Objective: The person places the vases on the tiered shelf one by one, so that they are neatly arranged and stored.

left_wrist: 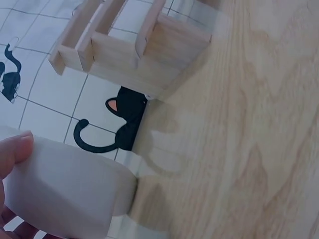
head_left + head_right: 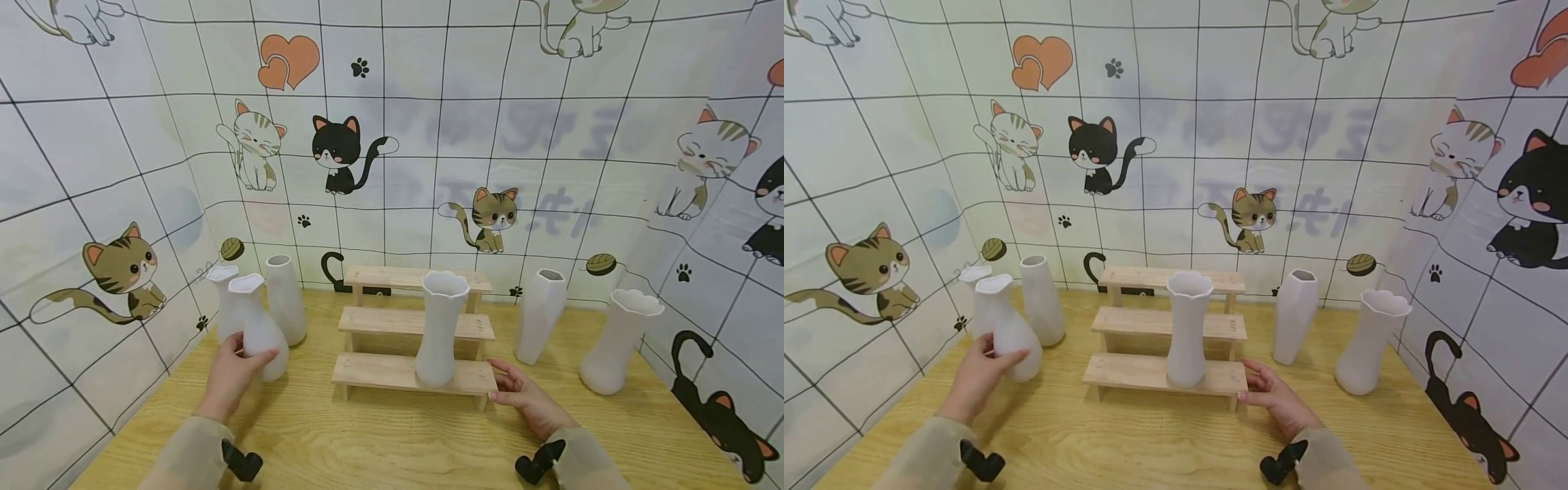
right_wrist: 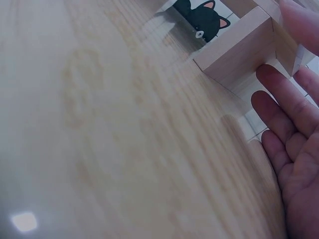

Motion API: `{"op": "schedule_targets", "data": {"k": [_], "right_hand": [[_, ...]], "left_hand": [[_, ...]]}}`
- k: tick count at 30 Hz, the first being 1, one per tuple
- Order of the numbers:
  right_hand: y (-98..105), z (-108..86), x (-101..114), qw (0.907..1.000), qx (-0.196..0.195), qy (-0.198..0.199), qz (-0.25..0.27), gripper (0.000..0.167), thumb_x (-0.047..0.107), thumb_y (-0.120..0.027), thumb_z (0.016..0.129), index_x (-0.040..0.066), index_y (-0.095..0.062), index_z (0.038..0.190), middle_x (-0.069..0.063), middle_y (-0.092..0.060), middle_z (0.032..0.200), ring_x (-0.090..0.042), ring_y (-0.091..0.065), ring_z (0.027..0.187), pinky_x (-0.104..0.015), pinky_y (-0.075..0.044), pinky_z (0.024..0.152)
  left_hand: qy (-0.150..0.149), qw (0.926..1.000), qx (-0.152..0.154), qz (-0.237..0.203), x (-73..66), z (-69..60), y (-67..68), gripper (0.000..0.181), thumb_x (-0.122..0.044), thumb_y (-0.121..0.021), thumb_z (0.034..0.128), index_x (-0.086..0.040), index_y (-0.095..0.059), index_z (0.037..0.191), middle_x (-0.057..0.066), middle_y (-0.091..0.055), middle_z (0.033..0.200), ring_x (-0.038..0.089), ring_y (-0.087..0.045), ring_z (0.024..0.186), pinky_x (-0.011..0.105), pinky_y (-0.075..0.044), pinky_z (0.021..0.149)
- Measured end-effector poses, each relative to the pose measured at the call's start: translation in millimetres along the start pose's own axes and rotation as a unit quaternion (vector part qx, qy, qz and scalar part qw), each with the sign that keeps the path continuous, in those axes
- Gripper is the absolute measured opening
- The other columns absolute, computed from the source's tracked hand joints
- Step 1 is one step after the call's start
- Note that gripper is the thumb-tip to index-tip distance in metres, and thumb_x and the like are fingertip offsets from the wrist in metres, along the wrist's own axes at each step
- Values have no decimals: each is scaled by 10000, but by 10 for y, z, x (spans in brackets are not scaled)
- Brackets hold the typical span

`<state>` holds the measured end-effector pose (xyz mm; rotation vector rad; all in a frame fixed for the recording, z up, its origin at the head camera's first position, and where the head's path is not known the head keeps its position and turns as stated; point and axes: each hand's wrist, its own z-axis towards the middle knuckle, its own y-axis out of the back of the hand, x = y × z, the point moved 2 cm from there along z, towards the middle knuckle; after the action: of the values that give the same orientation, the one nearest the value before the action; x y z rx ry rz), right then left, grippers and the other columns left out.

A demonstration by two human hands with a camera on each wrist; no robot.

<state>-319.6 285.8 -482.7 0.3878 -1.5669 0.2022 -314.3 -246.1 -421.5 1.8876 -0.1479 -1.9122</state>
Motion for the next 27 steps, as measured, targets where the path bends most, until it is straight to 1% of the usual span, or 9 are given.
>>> {"op": "schedule_targets", "data": {"k": [3, 6, 10, 17, 23, 27], "right_hand": [[0, -3, 11, 10000, 4, 4, -25, 795, 104, -646, 915, -15, -138, 1515, -234, -429, 1421, -86, -531, 1125, -300, -358, 955], [2, -3, 14, 10000, -11, -7, -52, 794, 104, -649, 913, -14, -144, 1514, -239, -428, 1420, -90, -529, 1128, -307, -353, 959], [2, 2, 14, 10000, -29, -41, -67, 792, 109, -649, 915, -9, -147, 1515, -237, -429, 1421, -94, -526, 1133, -316, -346, 963], [1, 1, 5, 10000, -23, -42, -52, 796, 106, -650, 913, -12, -142, 1515, -225, -444, 1410, -92, -533, 1124, -309, -352, 959], [3, -3, 4, 10000, -24, -27, -40, 800, 110, -654, 911, -17, -142, 1512, -234, -434, 1416, -86, -536, 1121, -300, -354, 957], [2, -3, 3, 10000, 11, -20, -14, 799, 102, -646, 915, -17, -130, 1514, -232, -427, 1423, -84, -535, 1123, -296, -360, 955]], "left_hand": [[-63, 9999, 81, -22, -61, -20, -13, 962, -422, -785, 789, 36, -260, 1453, 245, -370, 1389, 375, -405, 1237, 514, -395, 995], [-62, 9997, 219, -84, -120, -46, -36, 969, -443, -783, 783, 15, -260, 1459, 227, -369, 1394, 363, -408, 1239, 505, -395, 993], [-76, 9990, 386, -206, -215, -93, -84, 958, -431, -780, 790, -3, -254, 1467, 209, -365, 1400, 354, -408, 1243, 502, -392, 995], [-167, 9974, 520, -460, -397, -187, -177, 918, -345, -794, 798, -7, -264, 1467, 199, -377, 1391, 352, -413, 1245, 495, -384, 1003], [-192, 9946, 769, -663, -544, -267, -273, 876, -300, -792, 807, -23, -279, 1461, 181, -384, 1398, 346, -412, 1254, 508, -379, 1008], [-318, 9931, 845, -751, -615, -296, -338, 829, -272, -792, 808, -21, -315, 1437, 172, -416, 1383, 339, -433, 1237, 501, -394, 989]]}}
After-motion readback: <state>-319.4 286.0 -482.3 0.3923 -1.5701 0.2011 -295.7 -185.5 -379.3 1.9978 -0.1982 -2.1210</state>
